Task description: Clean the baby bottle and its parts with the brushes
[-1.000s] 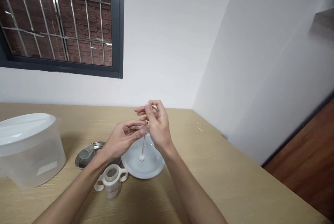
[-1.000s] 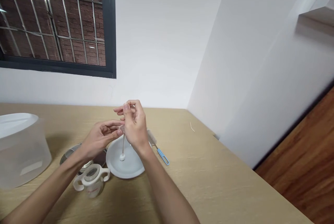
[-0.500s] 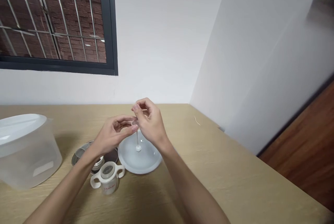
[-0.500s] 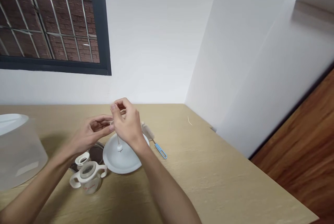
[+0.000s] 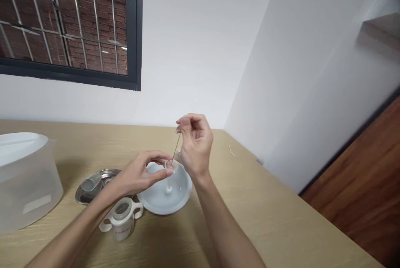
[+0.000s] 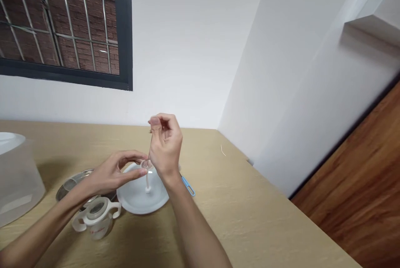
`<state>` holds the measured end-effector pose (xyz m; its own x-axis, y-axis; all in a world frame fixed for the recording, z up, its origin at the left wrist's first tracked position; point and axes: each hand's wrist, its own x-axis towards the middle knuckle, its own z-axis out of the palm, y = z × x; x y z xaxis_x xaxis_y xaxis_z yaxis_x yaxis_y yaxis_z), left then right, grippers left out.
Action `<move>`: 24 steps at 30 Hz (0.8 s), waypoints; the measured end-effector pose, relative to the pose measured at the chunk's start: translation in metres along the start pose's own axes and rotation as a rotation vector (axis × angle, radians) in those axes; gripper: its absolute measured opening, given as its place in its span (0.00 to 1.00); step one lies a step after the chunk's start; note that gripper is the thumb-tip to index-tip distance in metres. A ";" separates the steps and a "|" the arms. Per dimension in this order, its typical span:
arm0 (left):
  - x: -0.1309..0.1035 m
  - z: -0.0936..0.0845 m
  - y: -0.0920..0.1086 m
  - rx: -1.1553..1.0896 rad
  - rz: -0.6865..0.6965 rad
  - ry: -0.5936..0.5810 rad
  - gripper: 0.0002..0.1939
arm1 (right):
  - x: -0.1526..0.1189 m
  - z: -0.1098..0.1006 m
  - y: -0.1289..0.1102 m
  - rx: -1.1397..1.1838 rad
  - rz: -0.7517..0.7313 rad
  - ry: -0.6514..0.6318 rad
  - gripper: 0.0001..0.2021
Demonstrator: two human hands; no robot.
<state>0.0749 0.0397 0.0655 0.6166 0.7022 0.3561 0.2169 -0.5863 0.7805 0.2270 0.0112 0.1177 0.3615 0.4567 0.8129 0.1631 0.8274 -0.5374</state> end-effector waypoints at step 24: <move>0.003 -0.002 -0.002 -0.158 -0.016 -0.022 0.19 | 0.008 -0.010 -0.020 0.137 -0.047 0.126 0.04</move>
<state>0.0753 0.0438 0.0659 0.6311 0.7009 0.3324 0.1065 -0.5028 0.8578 0.2355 -0.0054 0.1328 0.4699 0.3793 0.7971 0.0588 0.8875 -0.4570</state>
